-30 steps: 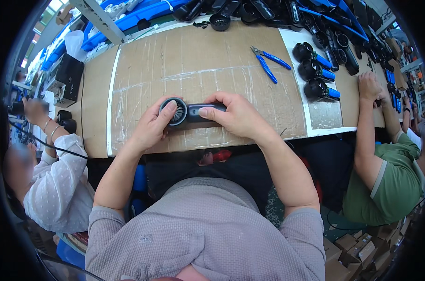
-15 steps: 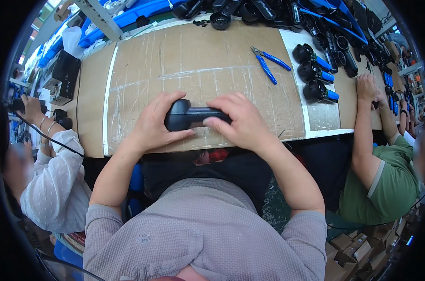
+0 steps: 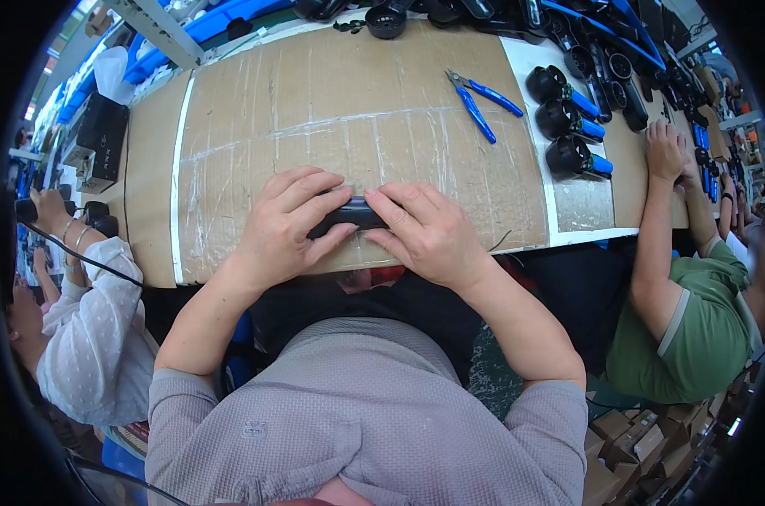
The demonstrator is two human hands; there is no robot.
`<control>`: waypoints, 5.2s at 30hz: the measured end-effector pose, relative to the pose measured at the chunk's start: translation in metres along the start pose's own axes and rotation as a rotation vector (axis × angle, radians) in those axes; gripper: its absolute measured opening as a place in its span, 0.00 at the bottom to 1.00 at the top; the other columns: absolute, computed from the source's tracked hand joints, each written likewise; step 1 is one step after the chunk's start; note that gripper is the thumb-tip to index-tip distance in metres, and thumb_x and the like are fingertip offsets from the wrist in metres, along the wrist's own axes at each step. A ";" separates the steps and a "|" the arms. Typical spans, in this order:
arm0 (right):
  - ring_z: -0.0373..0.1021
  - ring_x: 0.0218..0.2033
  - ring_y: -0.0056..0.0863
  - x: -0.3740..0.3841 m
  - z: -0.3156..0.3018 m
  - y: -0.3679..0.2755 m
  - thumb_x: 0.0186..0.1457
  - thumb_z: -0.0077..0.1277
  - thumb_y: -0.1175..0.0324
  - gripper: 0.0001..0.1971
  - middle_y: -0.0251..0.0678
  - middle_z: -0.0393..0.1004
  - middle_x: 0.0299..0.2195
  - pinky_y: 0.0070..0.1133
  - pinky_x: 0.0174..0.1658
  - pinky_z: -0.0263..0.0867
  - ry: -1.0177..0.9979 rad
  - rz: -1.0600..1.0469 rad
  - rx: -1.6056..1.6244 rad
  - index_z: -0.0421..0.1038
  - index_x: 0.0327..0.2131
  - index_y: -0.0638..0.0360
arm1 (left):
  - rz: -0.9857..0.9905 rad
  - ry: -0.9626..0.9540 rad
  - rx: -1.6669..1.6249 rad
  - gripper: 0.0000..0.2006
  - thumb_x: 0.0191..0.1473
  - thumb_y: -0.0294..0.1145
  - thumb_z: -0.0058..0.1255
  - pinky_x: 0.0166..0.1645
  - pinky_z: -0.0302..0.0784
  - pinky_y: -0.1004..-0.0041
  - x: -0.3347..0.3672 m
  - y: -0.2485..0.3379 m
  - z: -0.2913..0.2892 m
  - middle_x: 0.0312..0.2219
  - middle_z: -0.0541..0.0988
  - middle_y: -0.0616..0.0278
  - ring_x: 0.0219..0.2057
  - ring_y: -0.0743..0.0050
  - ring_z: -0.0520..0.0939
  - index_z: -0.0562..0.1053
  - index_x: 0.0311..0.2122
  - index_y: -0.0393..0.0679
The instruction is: Assembling and inspecting hair dryer housing and components at an industrial workstation.
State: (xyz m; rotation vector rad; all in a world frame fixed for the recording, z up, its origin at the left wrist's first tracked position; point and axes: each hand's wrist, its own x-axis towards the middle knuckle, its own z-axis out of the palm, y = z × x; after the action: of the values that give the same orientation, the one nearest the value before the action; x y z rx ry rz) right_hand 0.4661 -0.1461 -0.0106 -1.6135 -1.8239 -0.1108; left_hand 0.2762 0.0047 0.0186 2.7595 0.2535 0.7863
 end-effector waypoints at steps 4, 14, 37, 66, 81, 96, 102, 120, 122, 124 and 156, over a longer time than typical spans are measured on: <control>0.73 0.42 0.32 -0.001 0.001 0.003 0.56 0.63 0.67 0.20 0.35 0.77 0.45 0.26 0.46 0.71 0.011 -0.029 -0.026 0.77 0.52 0.59 | -0.008 -0.013 -0.008 0.18 0.48 0.33 0.68 0.56 0.77 0.65 0.002 0.001 -0.001 0.48 0.83 0.62 0.52 0.60 0.80 0.83 0.46 0.43; 0.71 0.40 0.29 0.002 -0.002 0.009 0.55 0.63 0.68 0.20 0.32 0.77 0.44 0.23 0.45 0.69 -0.050 -0.028 -0.013 0.77 0.52 0.57 | -0.008 -0.026 -0.055 0.17 0.49 0.33 0.67 0.55 0.75 0.66 0.002 -0.003 0.003 0.48 0.83 0.65 0.50 0.61 0.79 0.82 0.46 0.43; 0.70 0.33 0.27 0.049 -0.035 0.011 0.56 0.62 0.68 0.15 0.36 0.77 0.35 0.24 0.39 0.67 -0.522 0.459 0.595 0.80 0.47 0.60 | -0.178 0.164 -0.152 0.34 0.38 0.49 0.77 0.46 0.79 0.67 -0.018 -0.022 0.016 0.38 0.80 0.58 0.36 0.61 0.81 0.76 0.47 0.40; 0.71 0.26 0.22 0.141 0.008 0.021 0.52 0.72 0.58 0.19 0.33 0.78 0.27 0.20 0.31 0.67 -1.069 0.489 0.640 0.80 0.37 0.63 | -0.072 0.204 -0.195 0.29 0.40 0.47 0.73 0.41 0.78 0.71 -0.020 -0.029 0.021 0.35 0.81 0.62 0.32 0.64 0.80 0.77 0.45 0.43; 0.70 0.54 0.31 0.074 -0.007 -0.041 0.55 0.67 0.68 0.31 0.41 0.74 0.55 0.27 0.60 0.65 -0.405 0.434 1.502 0.69 0.61 0.62 | -0.057 0.293 -0.826 0.40 0.60 0.73 0.42 0.55 0.77 0.56 0.000 -0.002 -0.035 0.40 0.83 0.54 0.48 0.49 0.82 0.80 0.46 0.38; 0.75 0.29 0.23 0.080 -0.080 -0.042 0.56 0.65 0.65 0.15 0.34 0.79 0.31 0.18 0.33 0.71 -0.768 0.630 1.067 0.75 0.43 0.62 | 0.245 0.147 -0.475 0.33 0.64 0.63 0.38 0.56 0.75 0.57 0.014 0.033 -0.036 0.39 0.82 0.52 0.42 0.51 0.80 0.81 0.40 0.38; 0.73 0.31 0.21 0.068 -0.084 -0.055 0.57 0.63 0.72 0.14 0.33 0.78 0.33 0.16 0.35 0.69 -0.729 0.633 1.083 0.74 0.45 0.63 | 0.315 0.149 -0.432 0.24 0.60 0.51 0.47 0.56 0.75 0.57 0.016 0.045 -0.039 0.38 0.82 0.52 0.40 0.52 0.80 0.81 0.40 0.38; 0.75 0.37 0.40 -0.006 0.025 -0.040 0.56 0.62 0.63 0.23 0.40 0.77 0.42 0.28 0.41 0.71 0.149 0.210 0.305 0.72 0.53 0.59 | -0.624 0.422 -1.251 0.31 0.74 0.55 0.24 0.56 0.70 0.69 -0.010 0.002 -0.003 0.45 0.78 0.56 0.47 0.69 0.77 0.75 0.53 0.40; 0.75 0.36 0.40 -0.012 0.018 -0.028 0.55 0.63 0.63 0.22 0.39 0.78 0.41 0.29 0.40 0.71 0.149 0.196 0.190 0.73 0.51 0.58 | -0.675 0.447 -1.174 0.31 0.75 0.54 0.23 0.56 0.71 0.70 -0.012 0.001 0.007 0.45 0.78 0.56 0.47 0.70 0.77 0.75 0.54 0.40; 0.75 0.36 0.40 -0.017 0.012 -0.013 0.55 0.63 0.63 0.21 0.38 0.78 0.39 0.29 0.39 0.71 0.147 0.189 0.138 0.73 0.51 0.58 | -0.674 0.394 -1.062 0.28 0.75 0.51 0.27 0.55 0.72 0.70 -0.022 -0.015 0.020 0.44 0.79 0.57 0.45 0.69 0.78 0.74 0.55 0.39; 0.72 0.26 0.31 -0.010 0.009 -0.002 0.58 0.62 0.65 0.16 0.39 0.80 0.30 0.24 0.33 0.69 0.397 0.690 0.438 0.75 0.46 0.64 | -0.642 0.253 -0.747 0.10 0.68 0.33 0.52 0.40 0.75 0.79 -0.041 -0.014 0.025 0.32 0.82 0.64 0.31 0.78 0.78 0.79 0.41 0.38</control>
State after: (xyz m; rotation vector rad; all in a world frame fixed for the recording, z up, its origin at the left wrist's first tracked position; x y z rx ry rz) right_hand 0.4608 -0.1510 -0.0223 -1.6556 -0.8545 0.2465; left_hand 0.2541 0.0034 -0.0262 1.7296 0.6868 0.8195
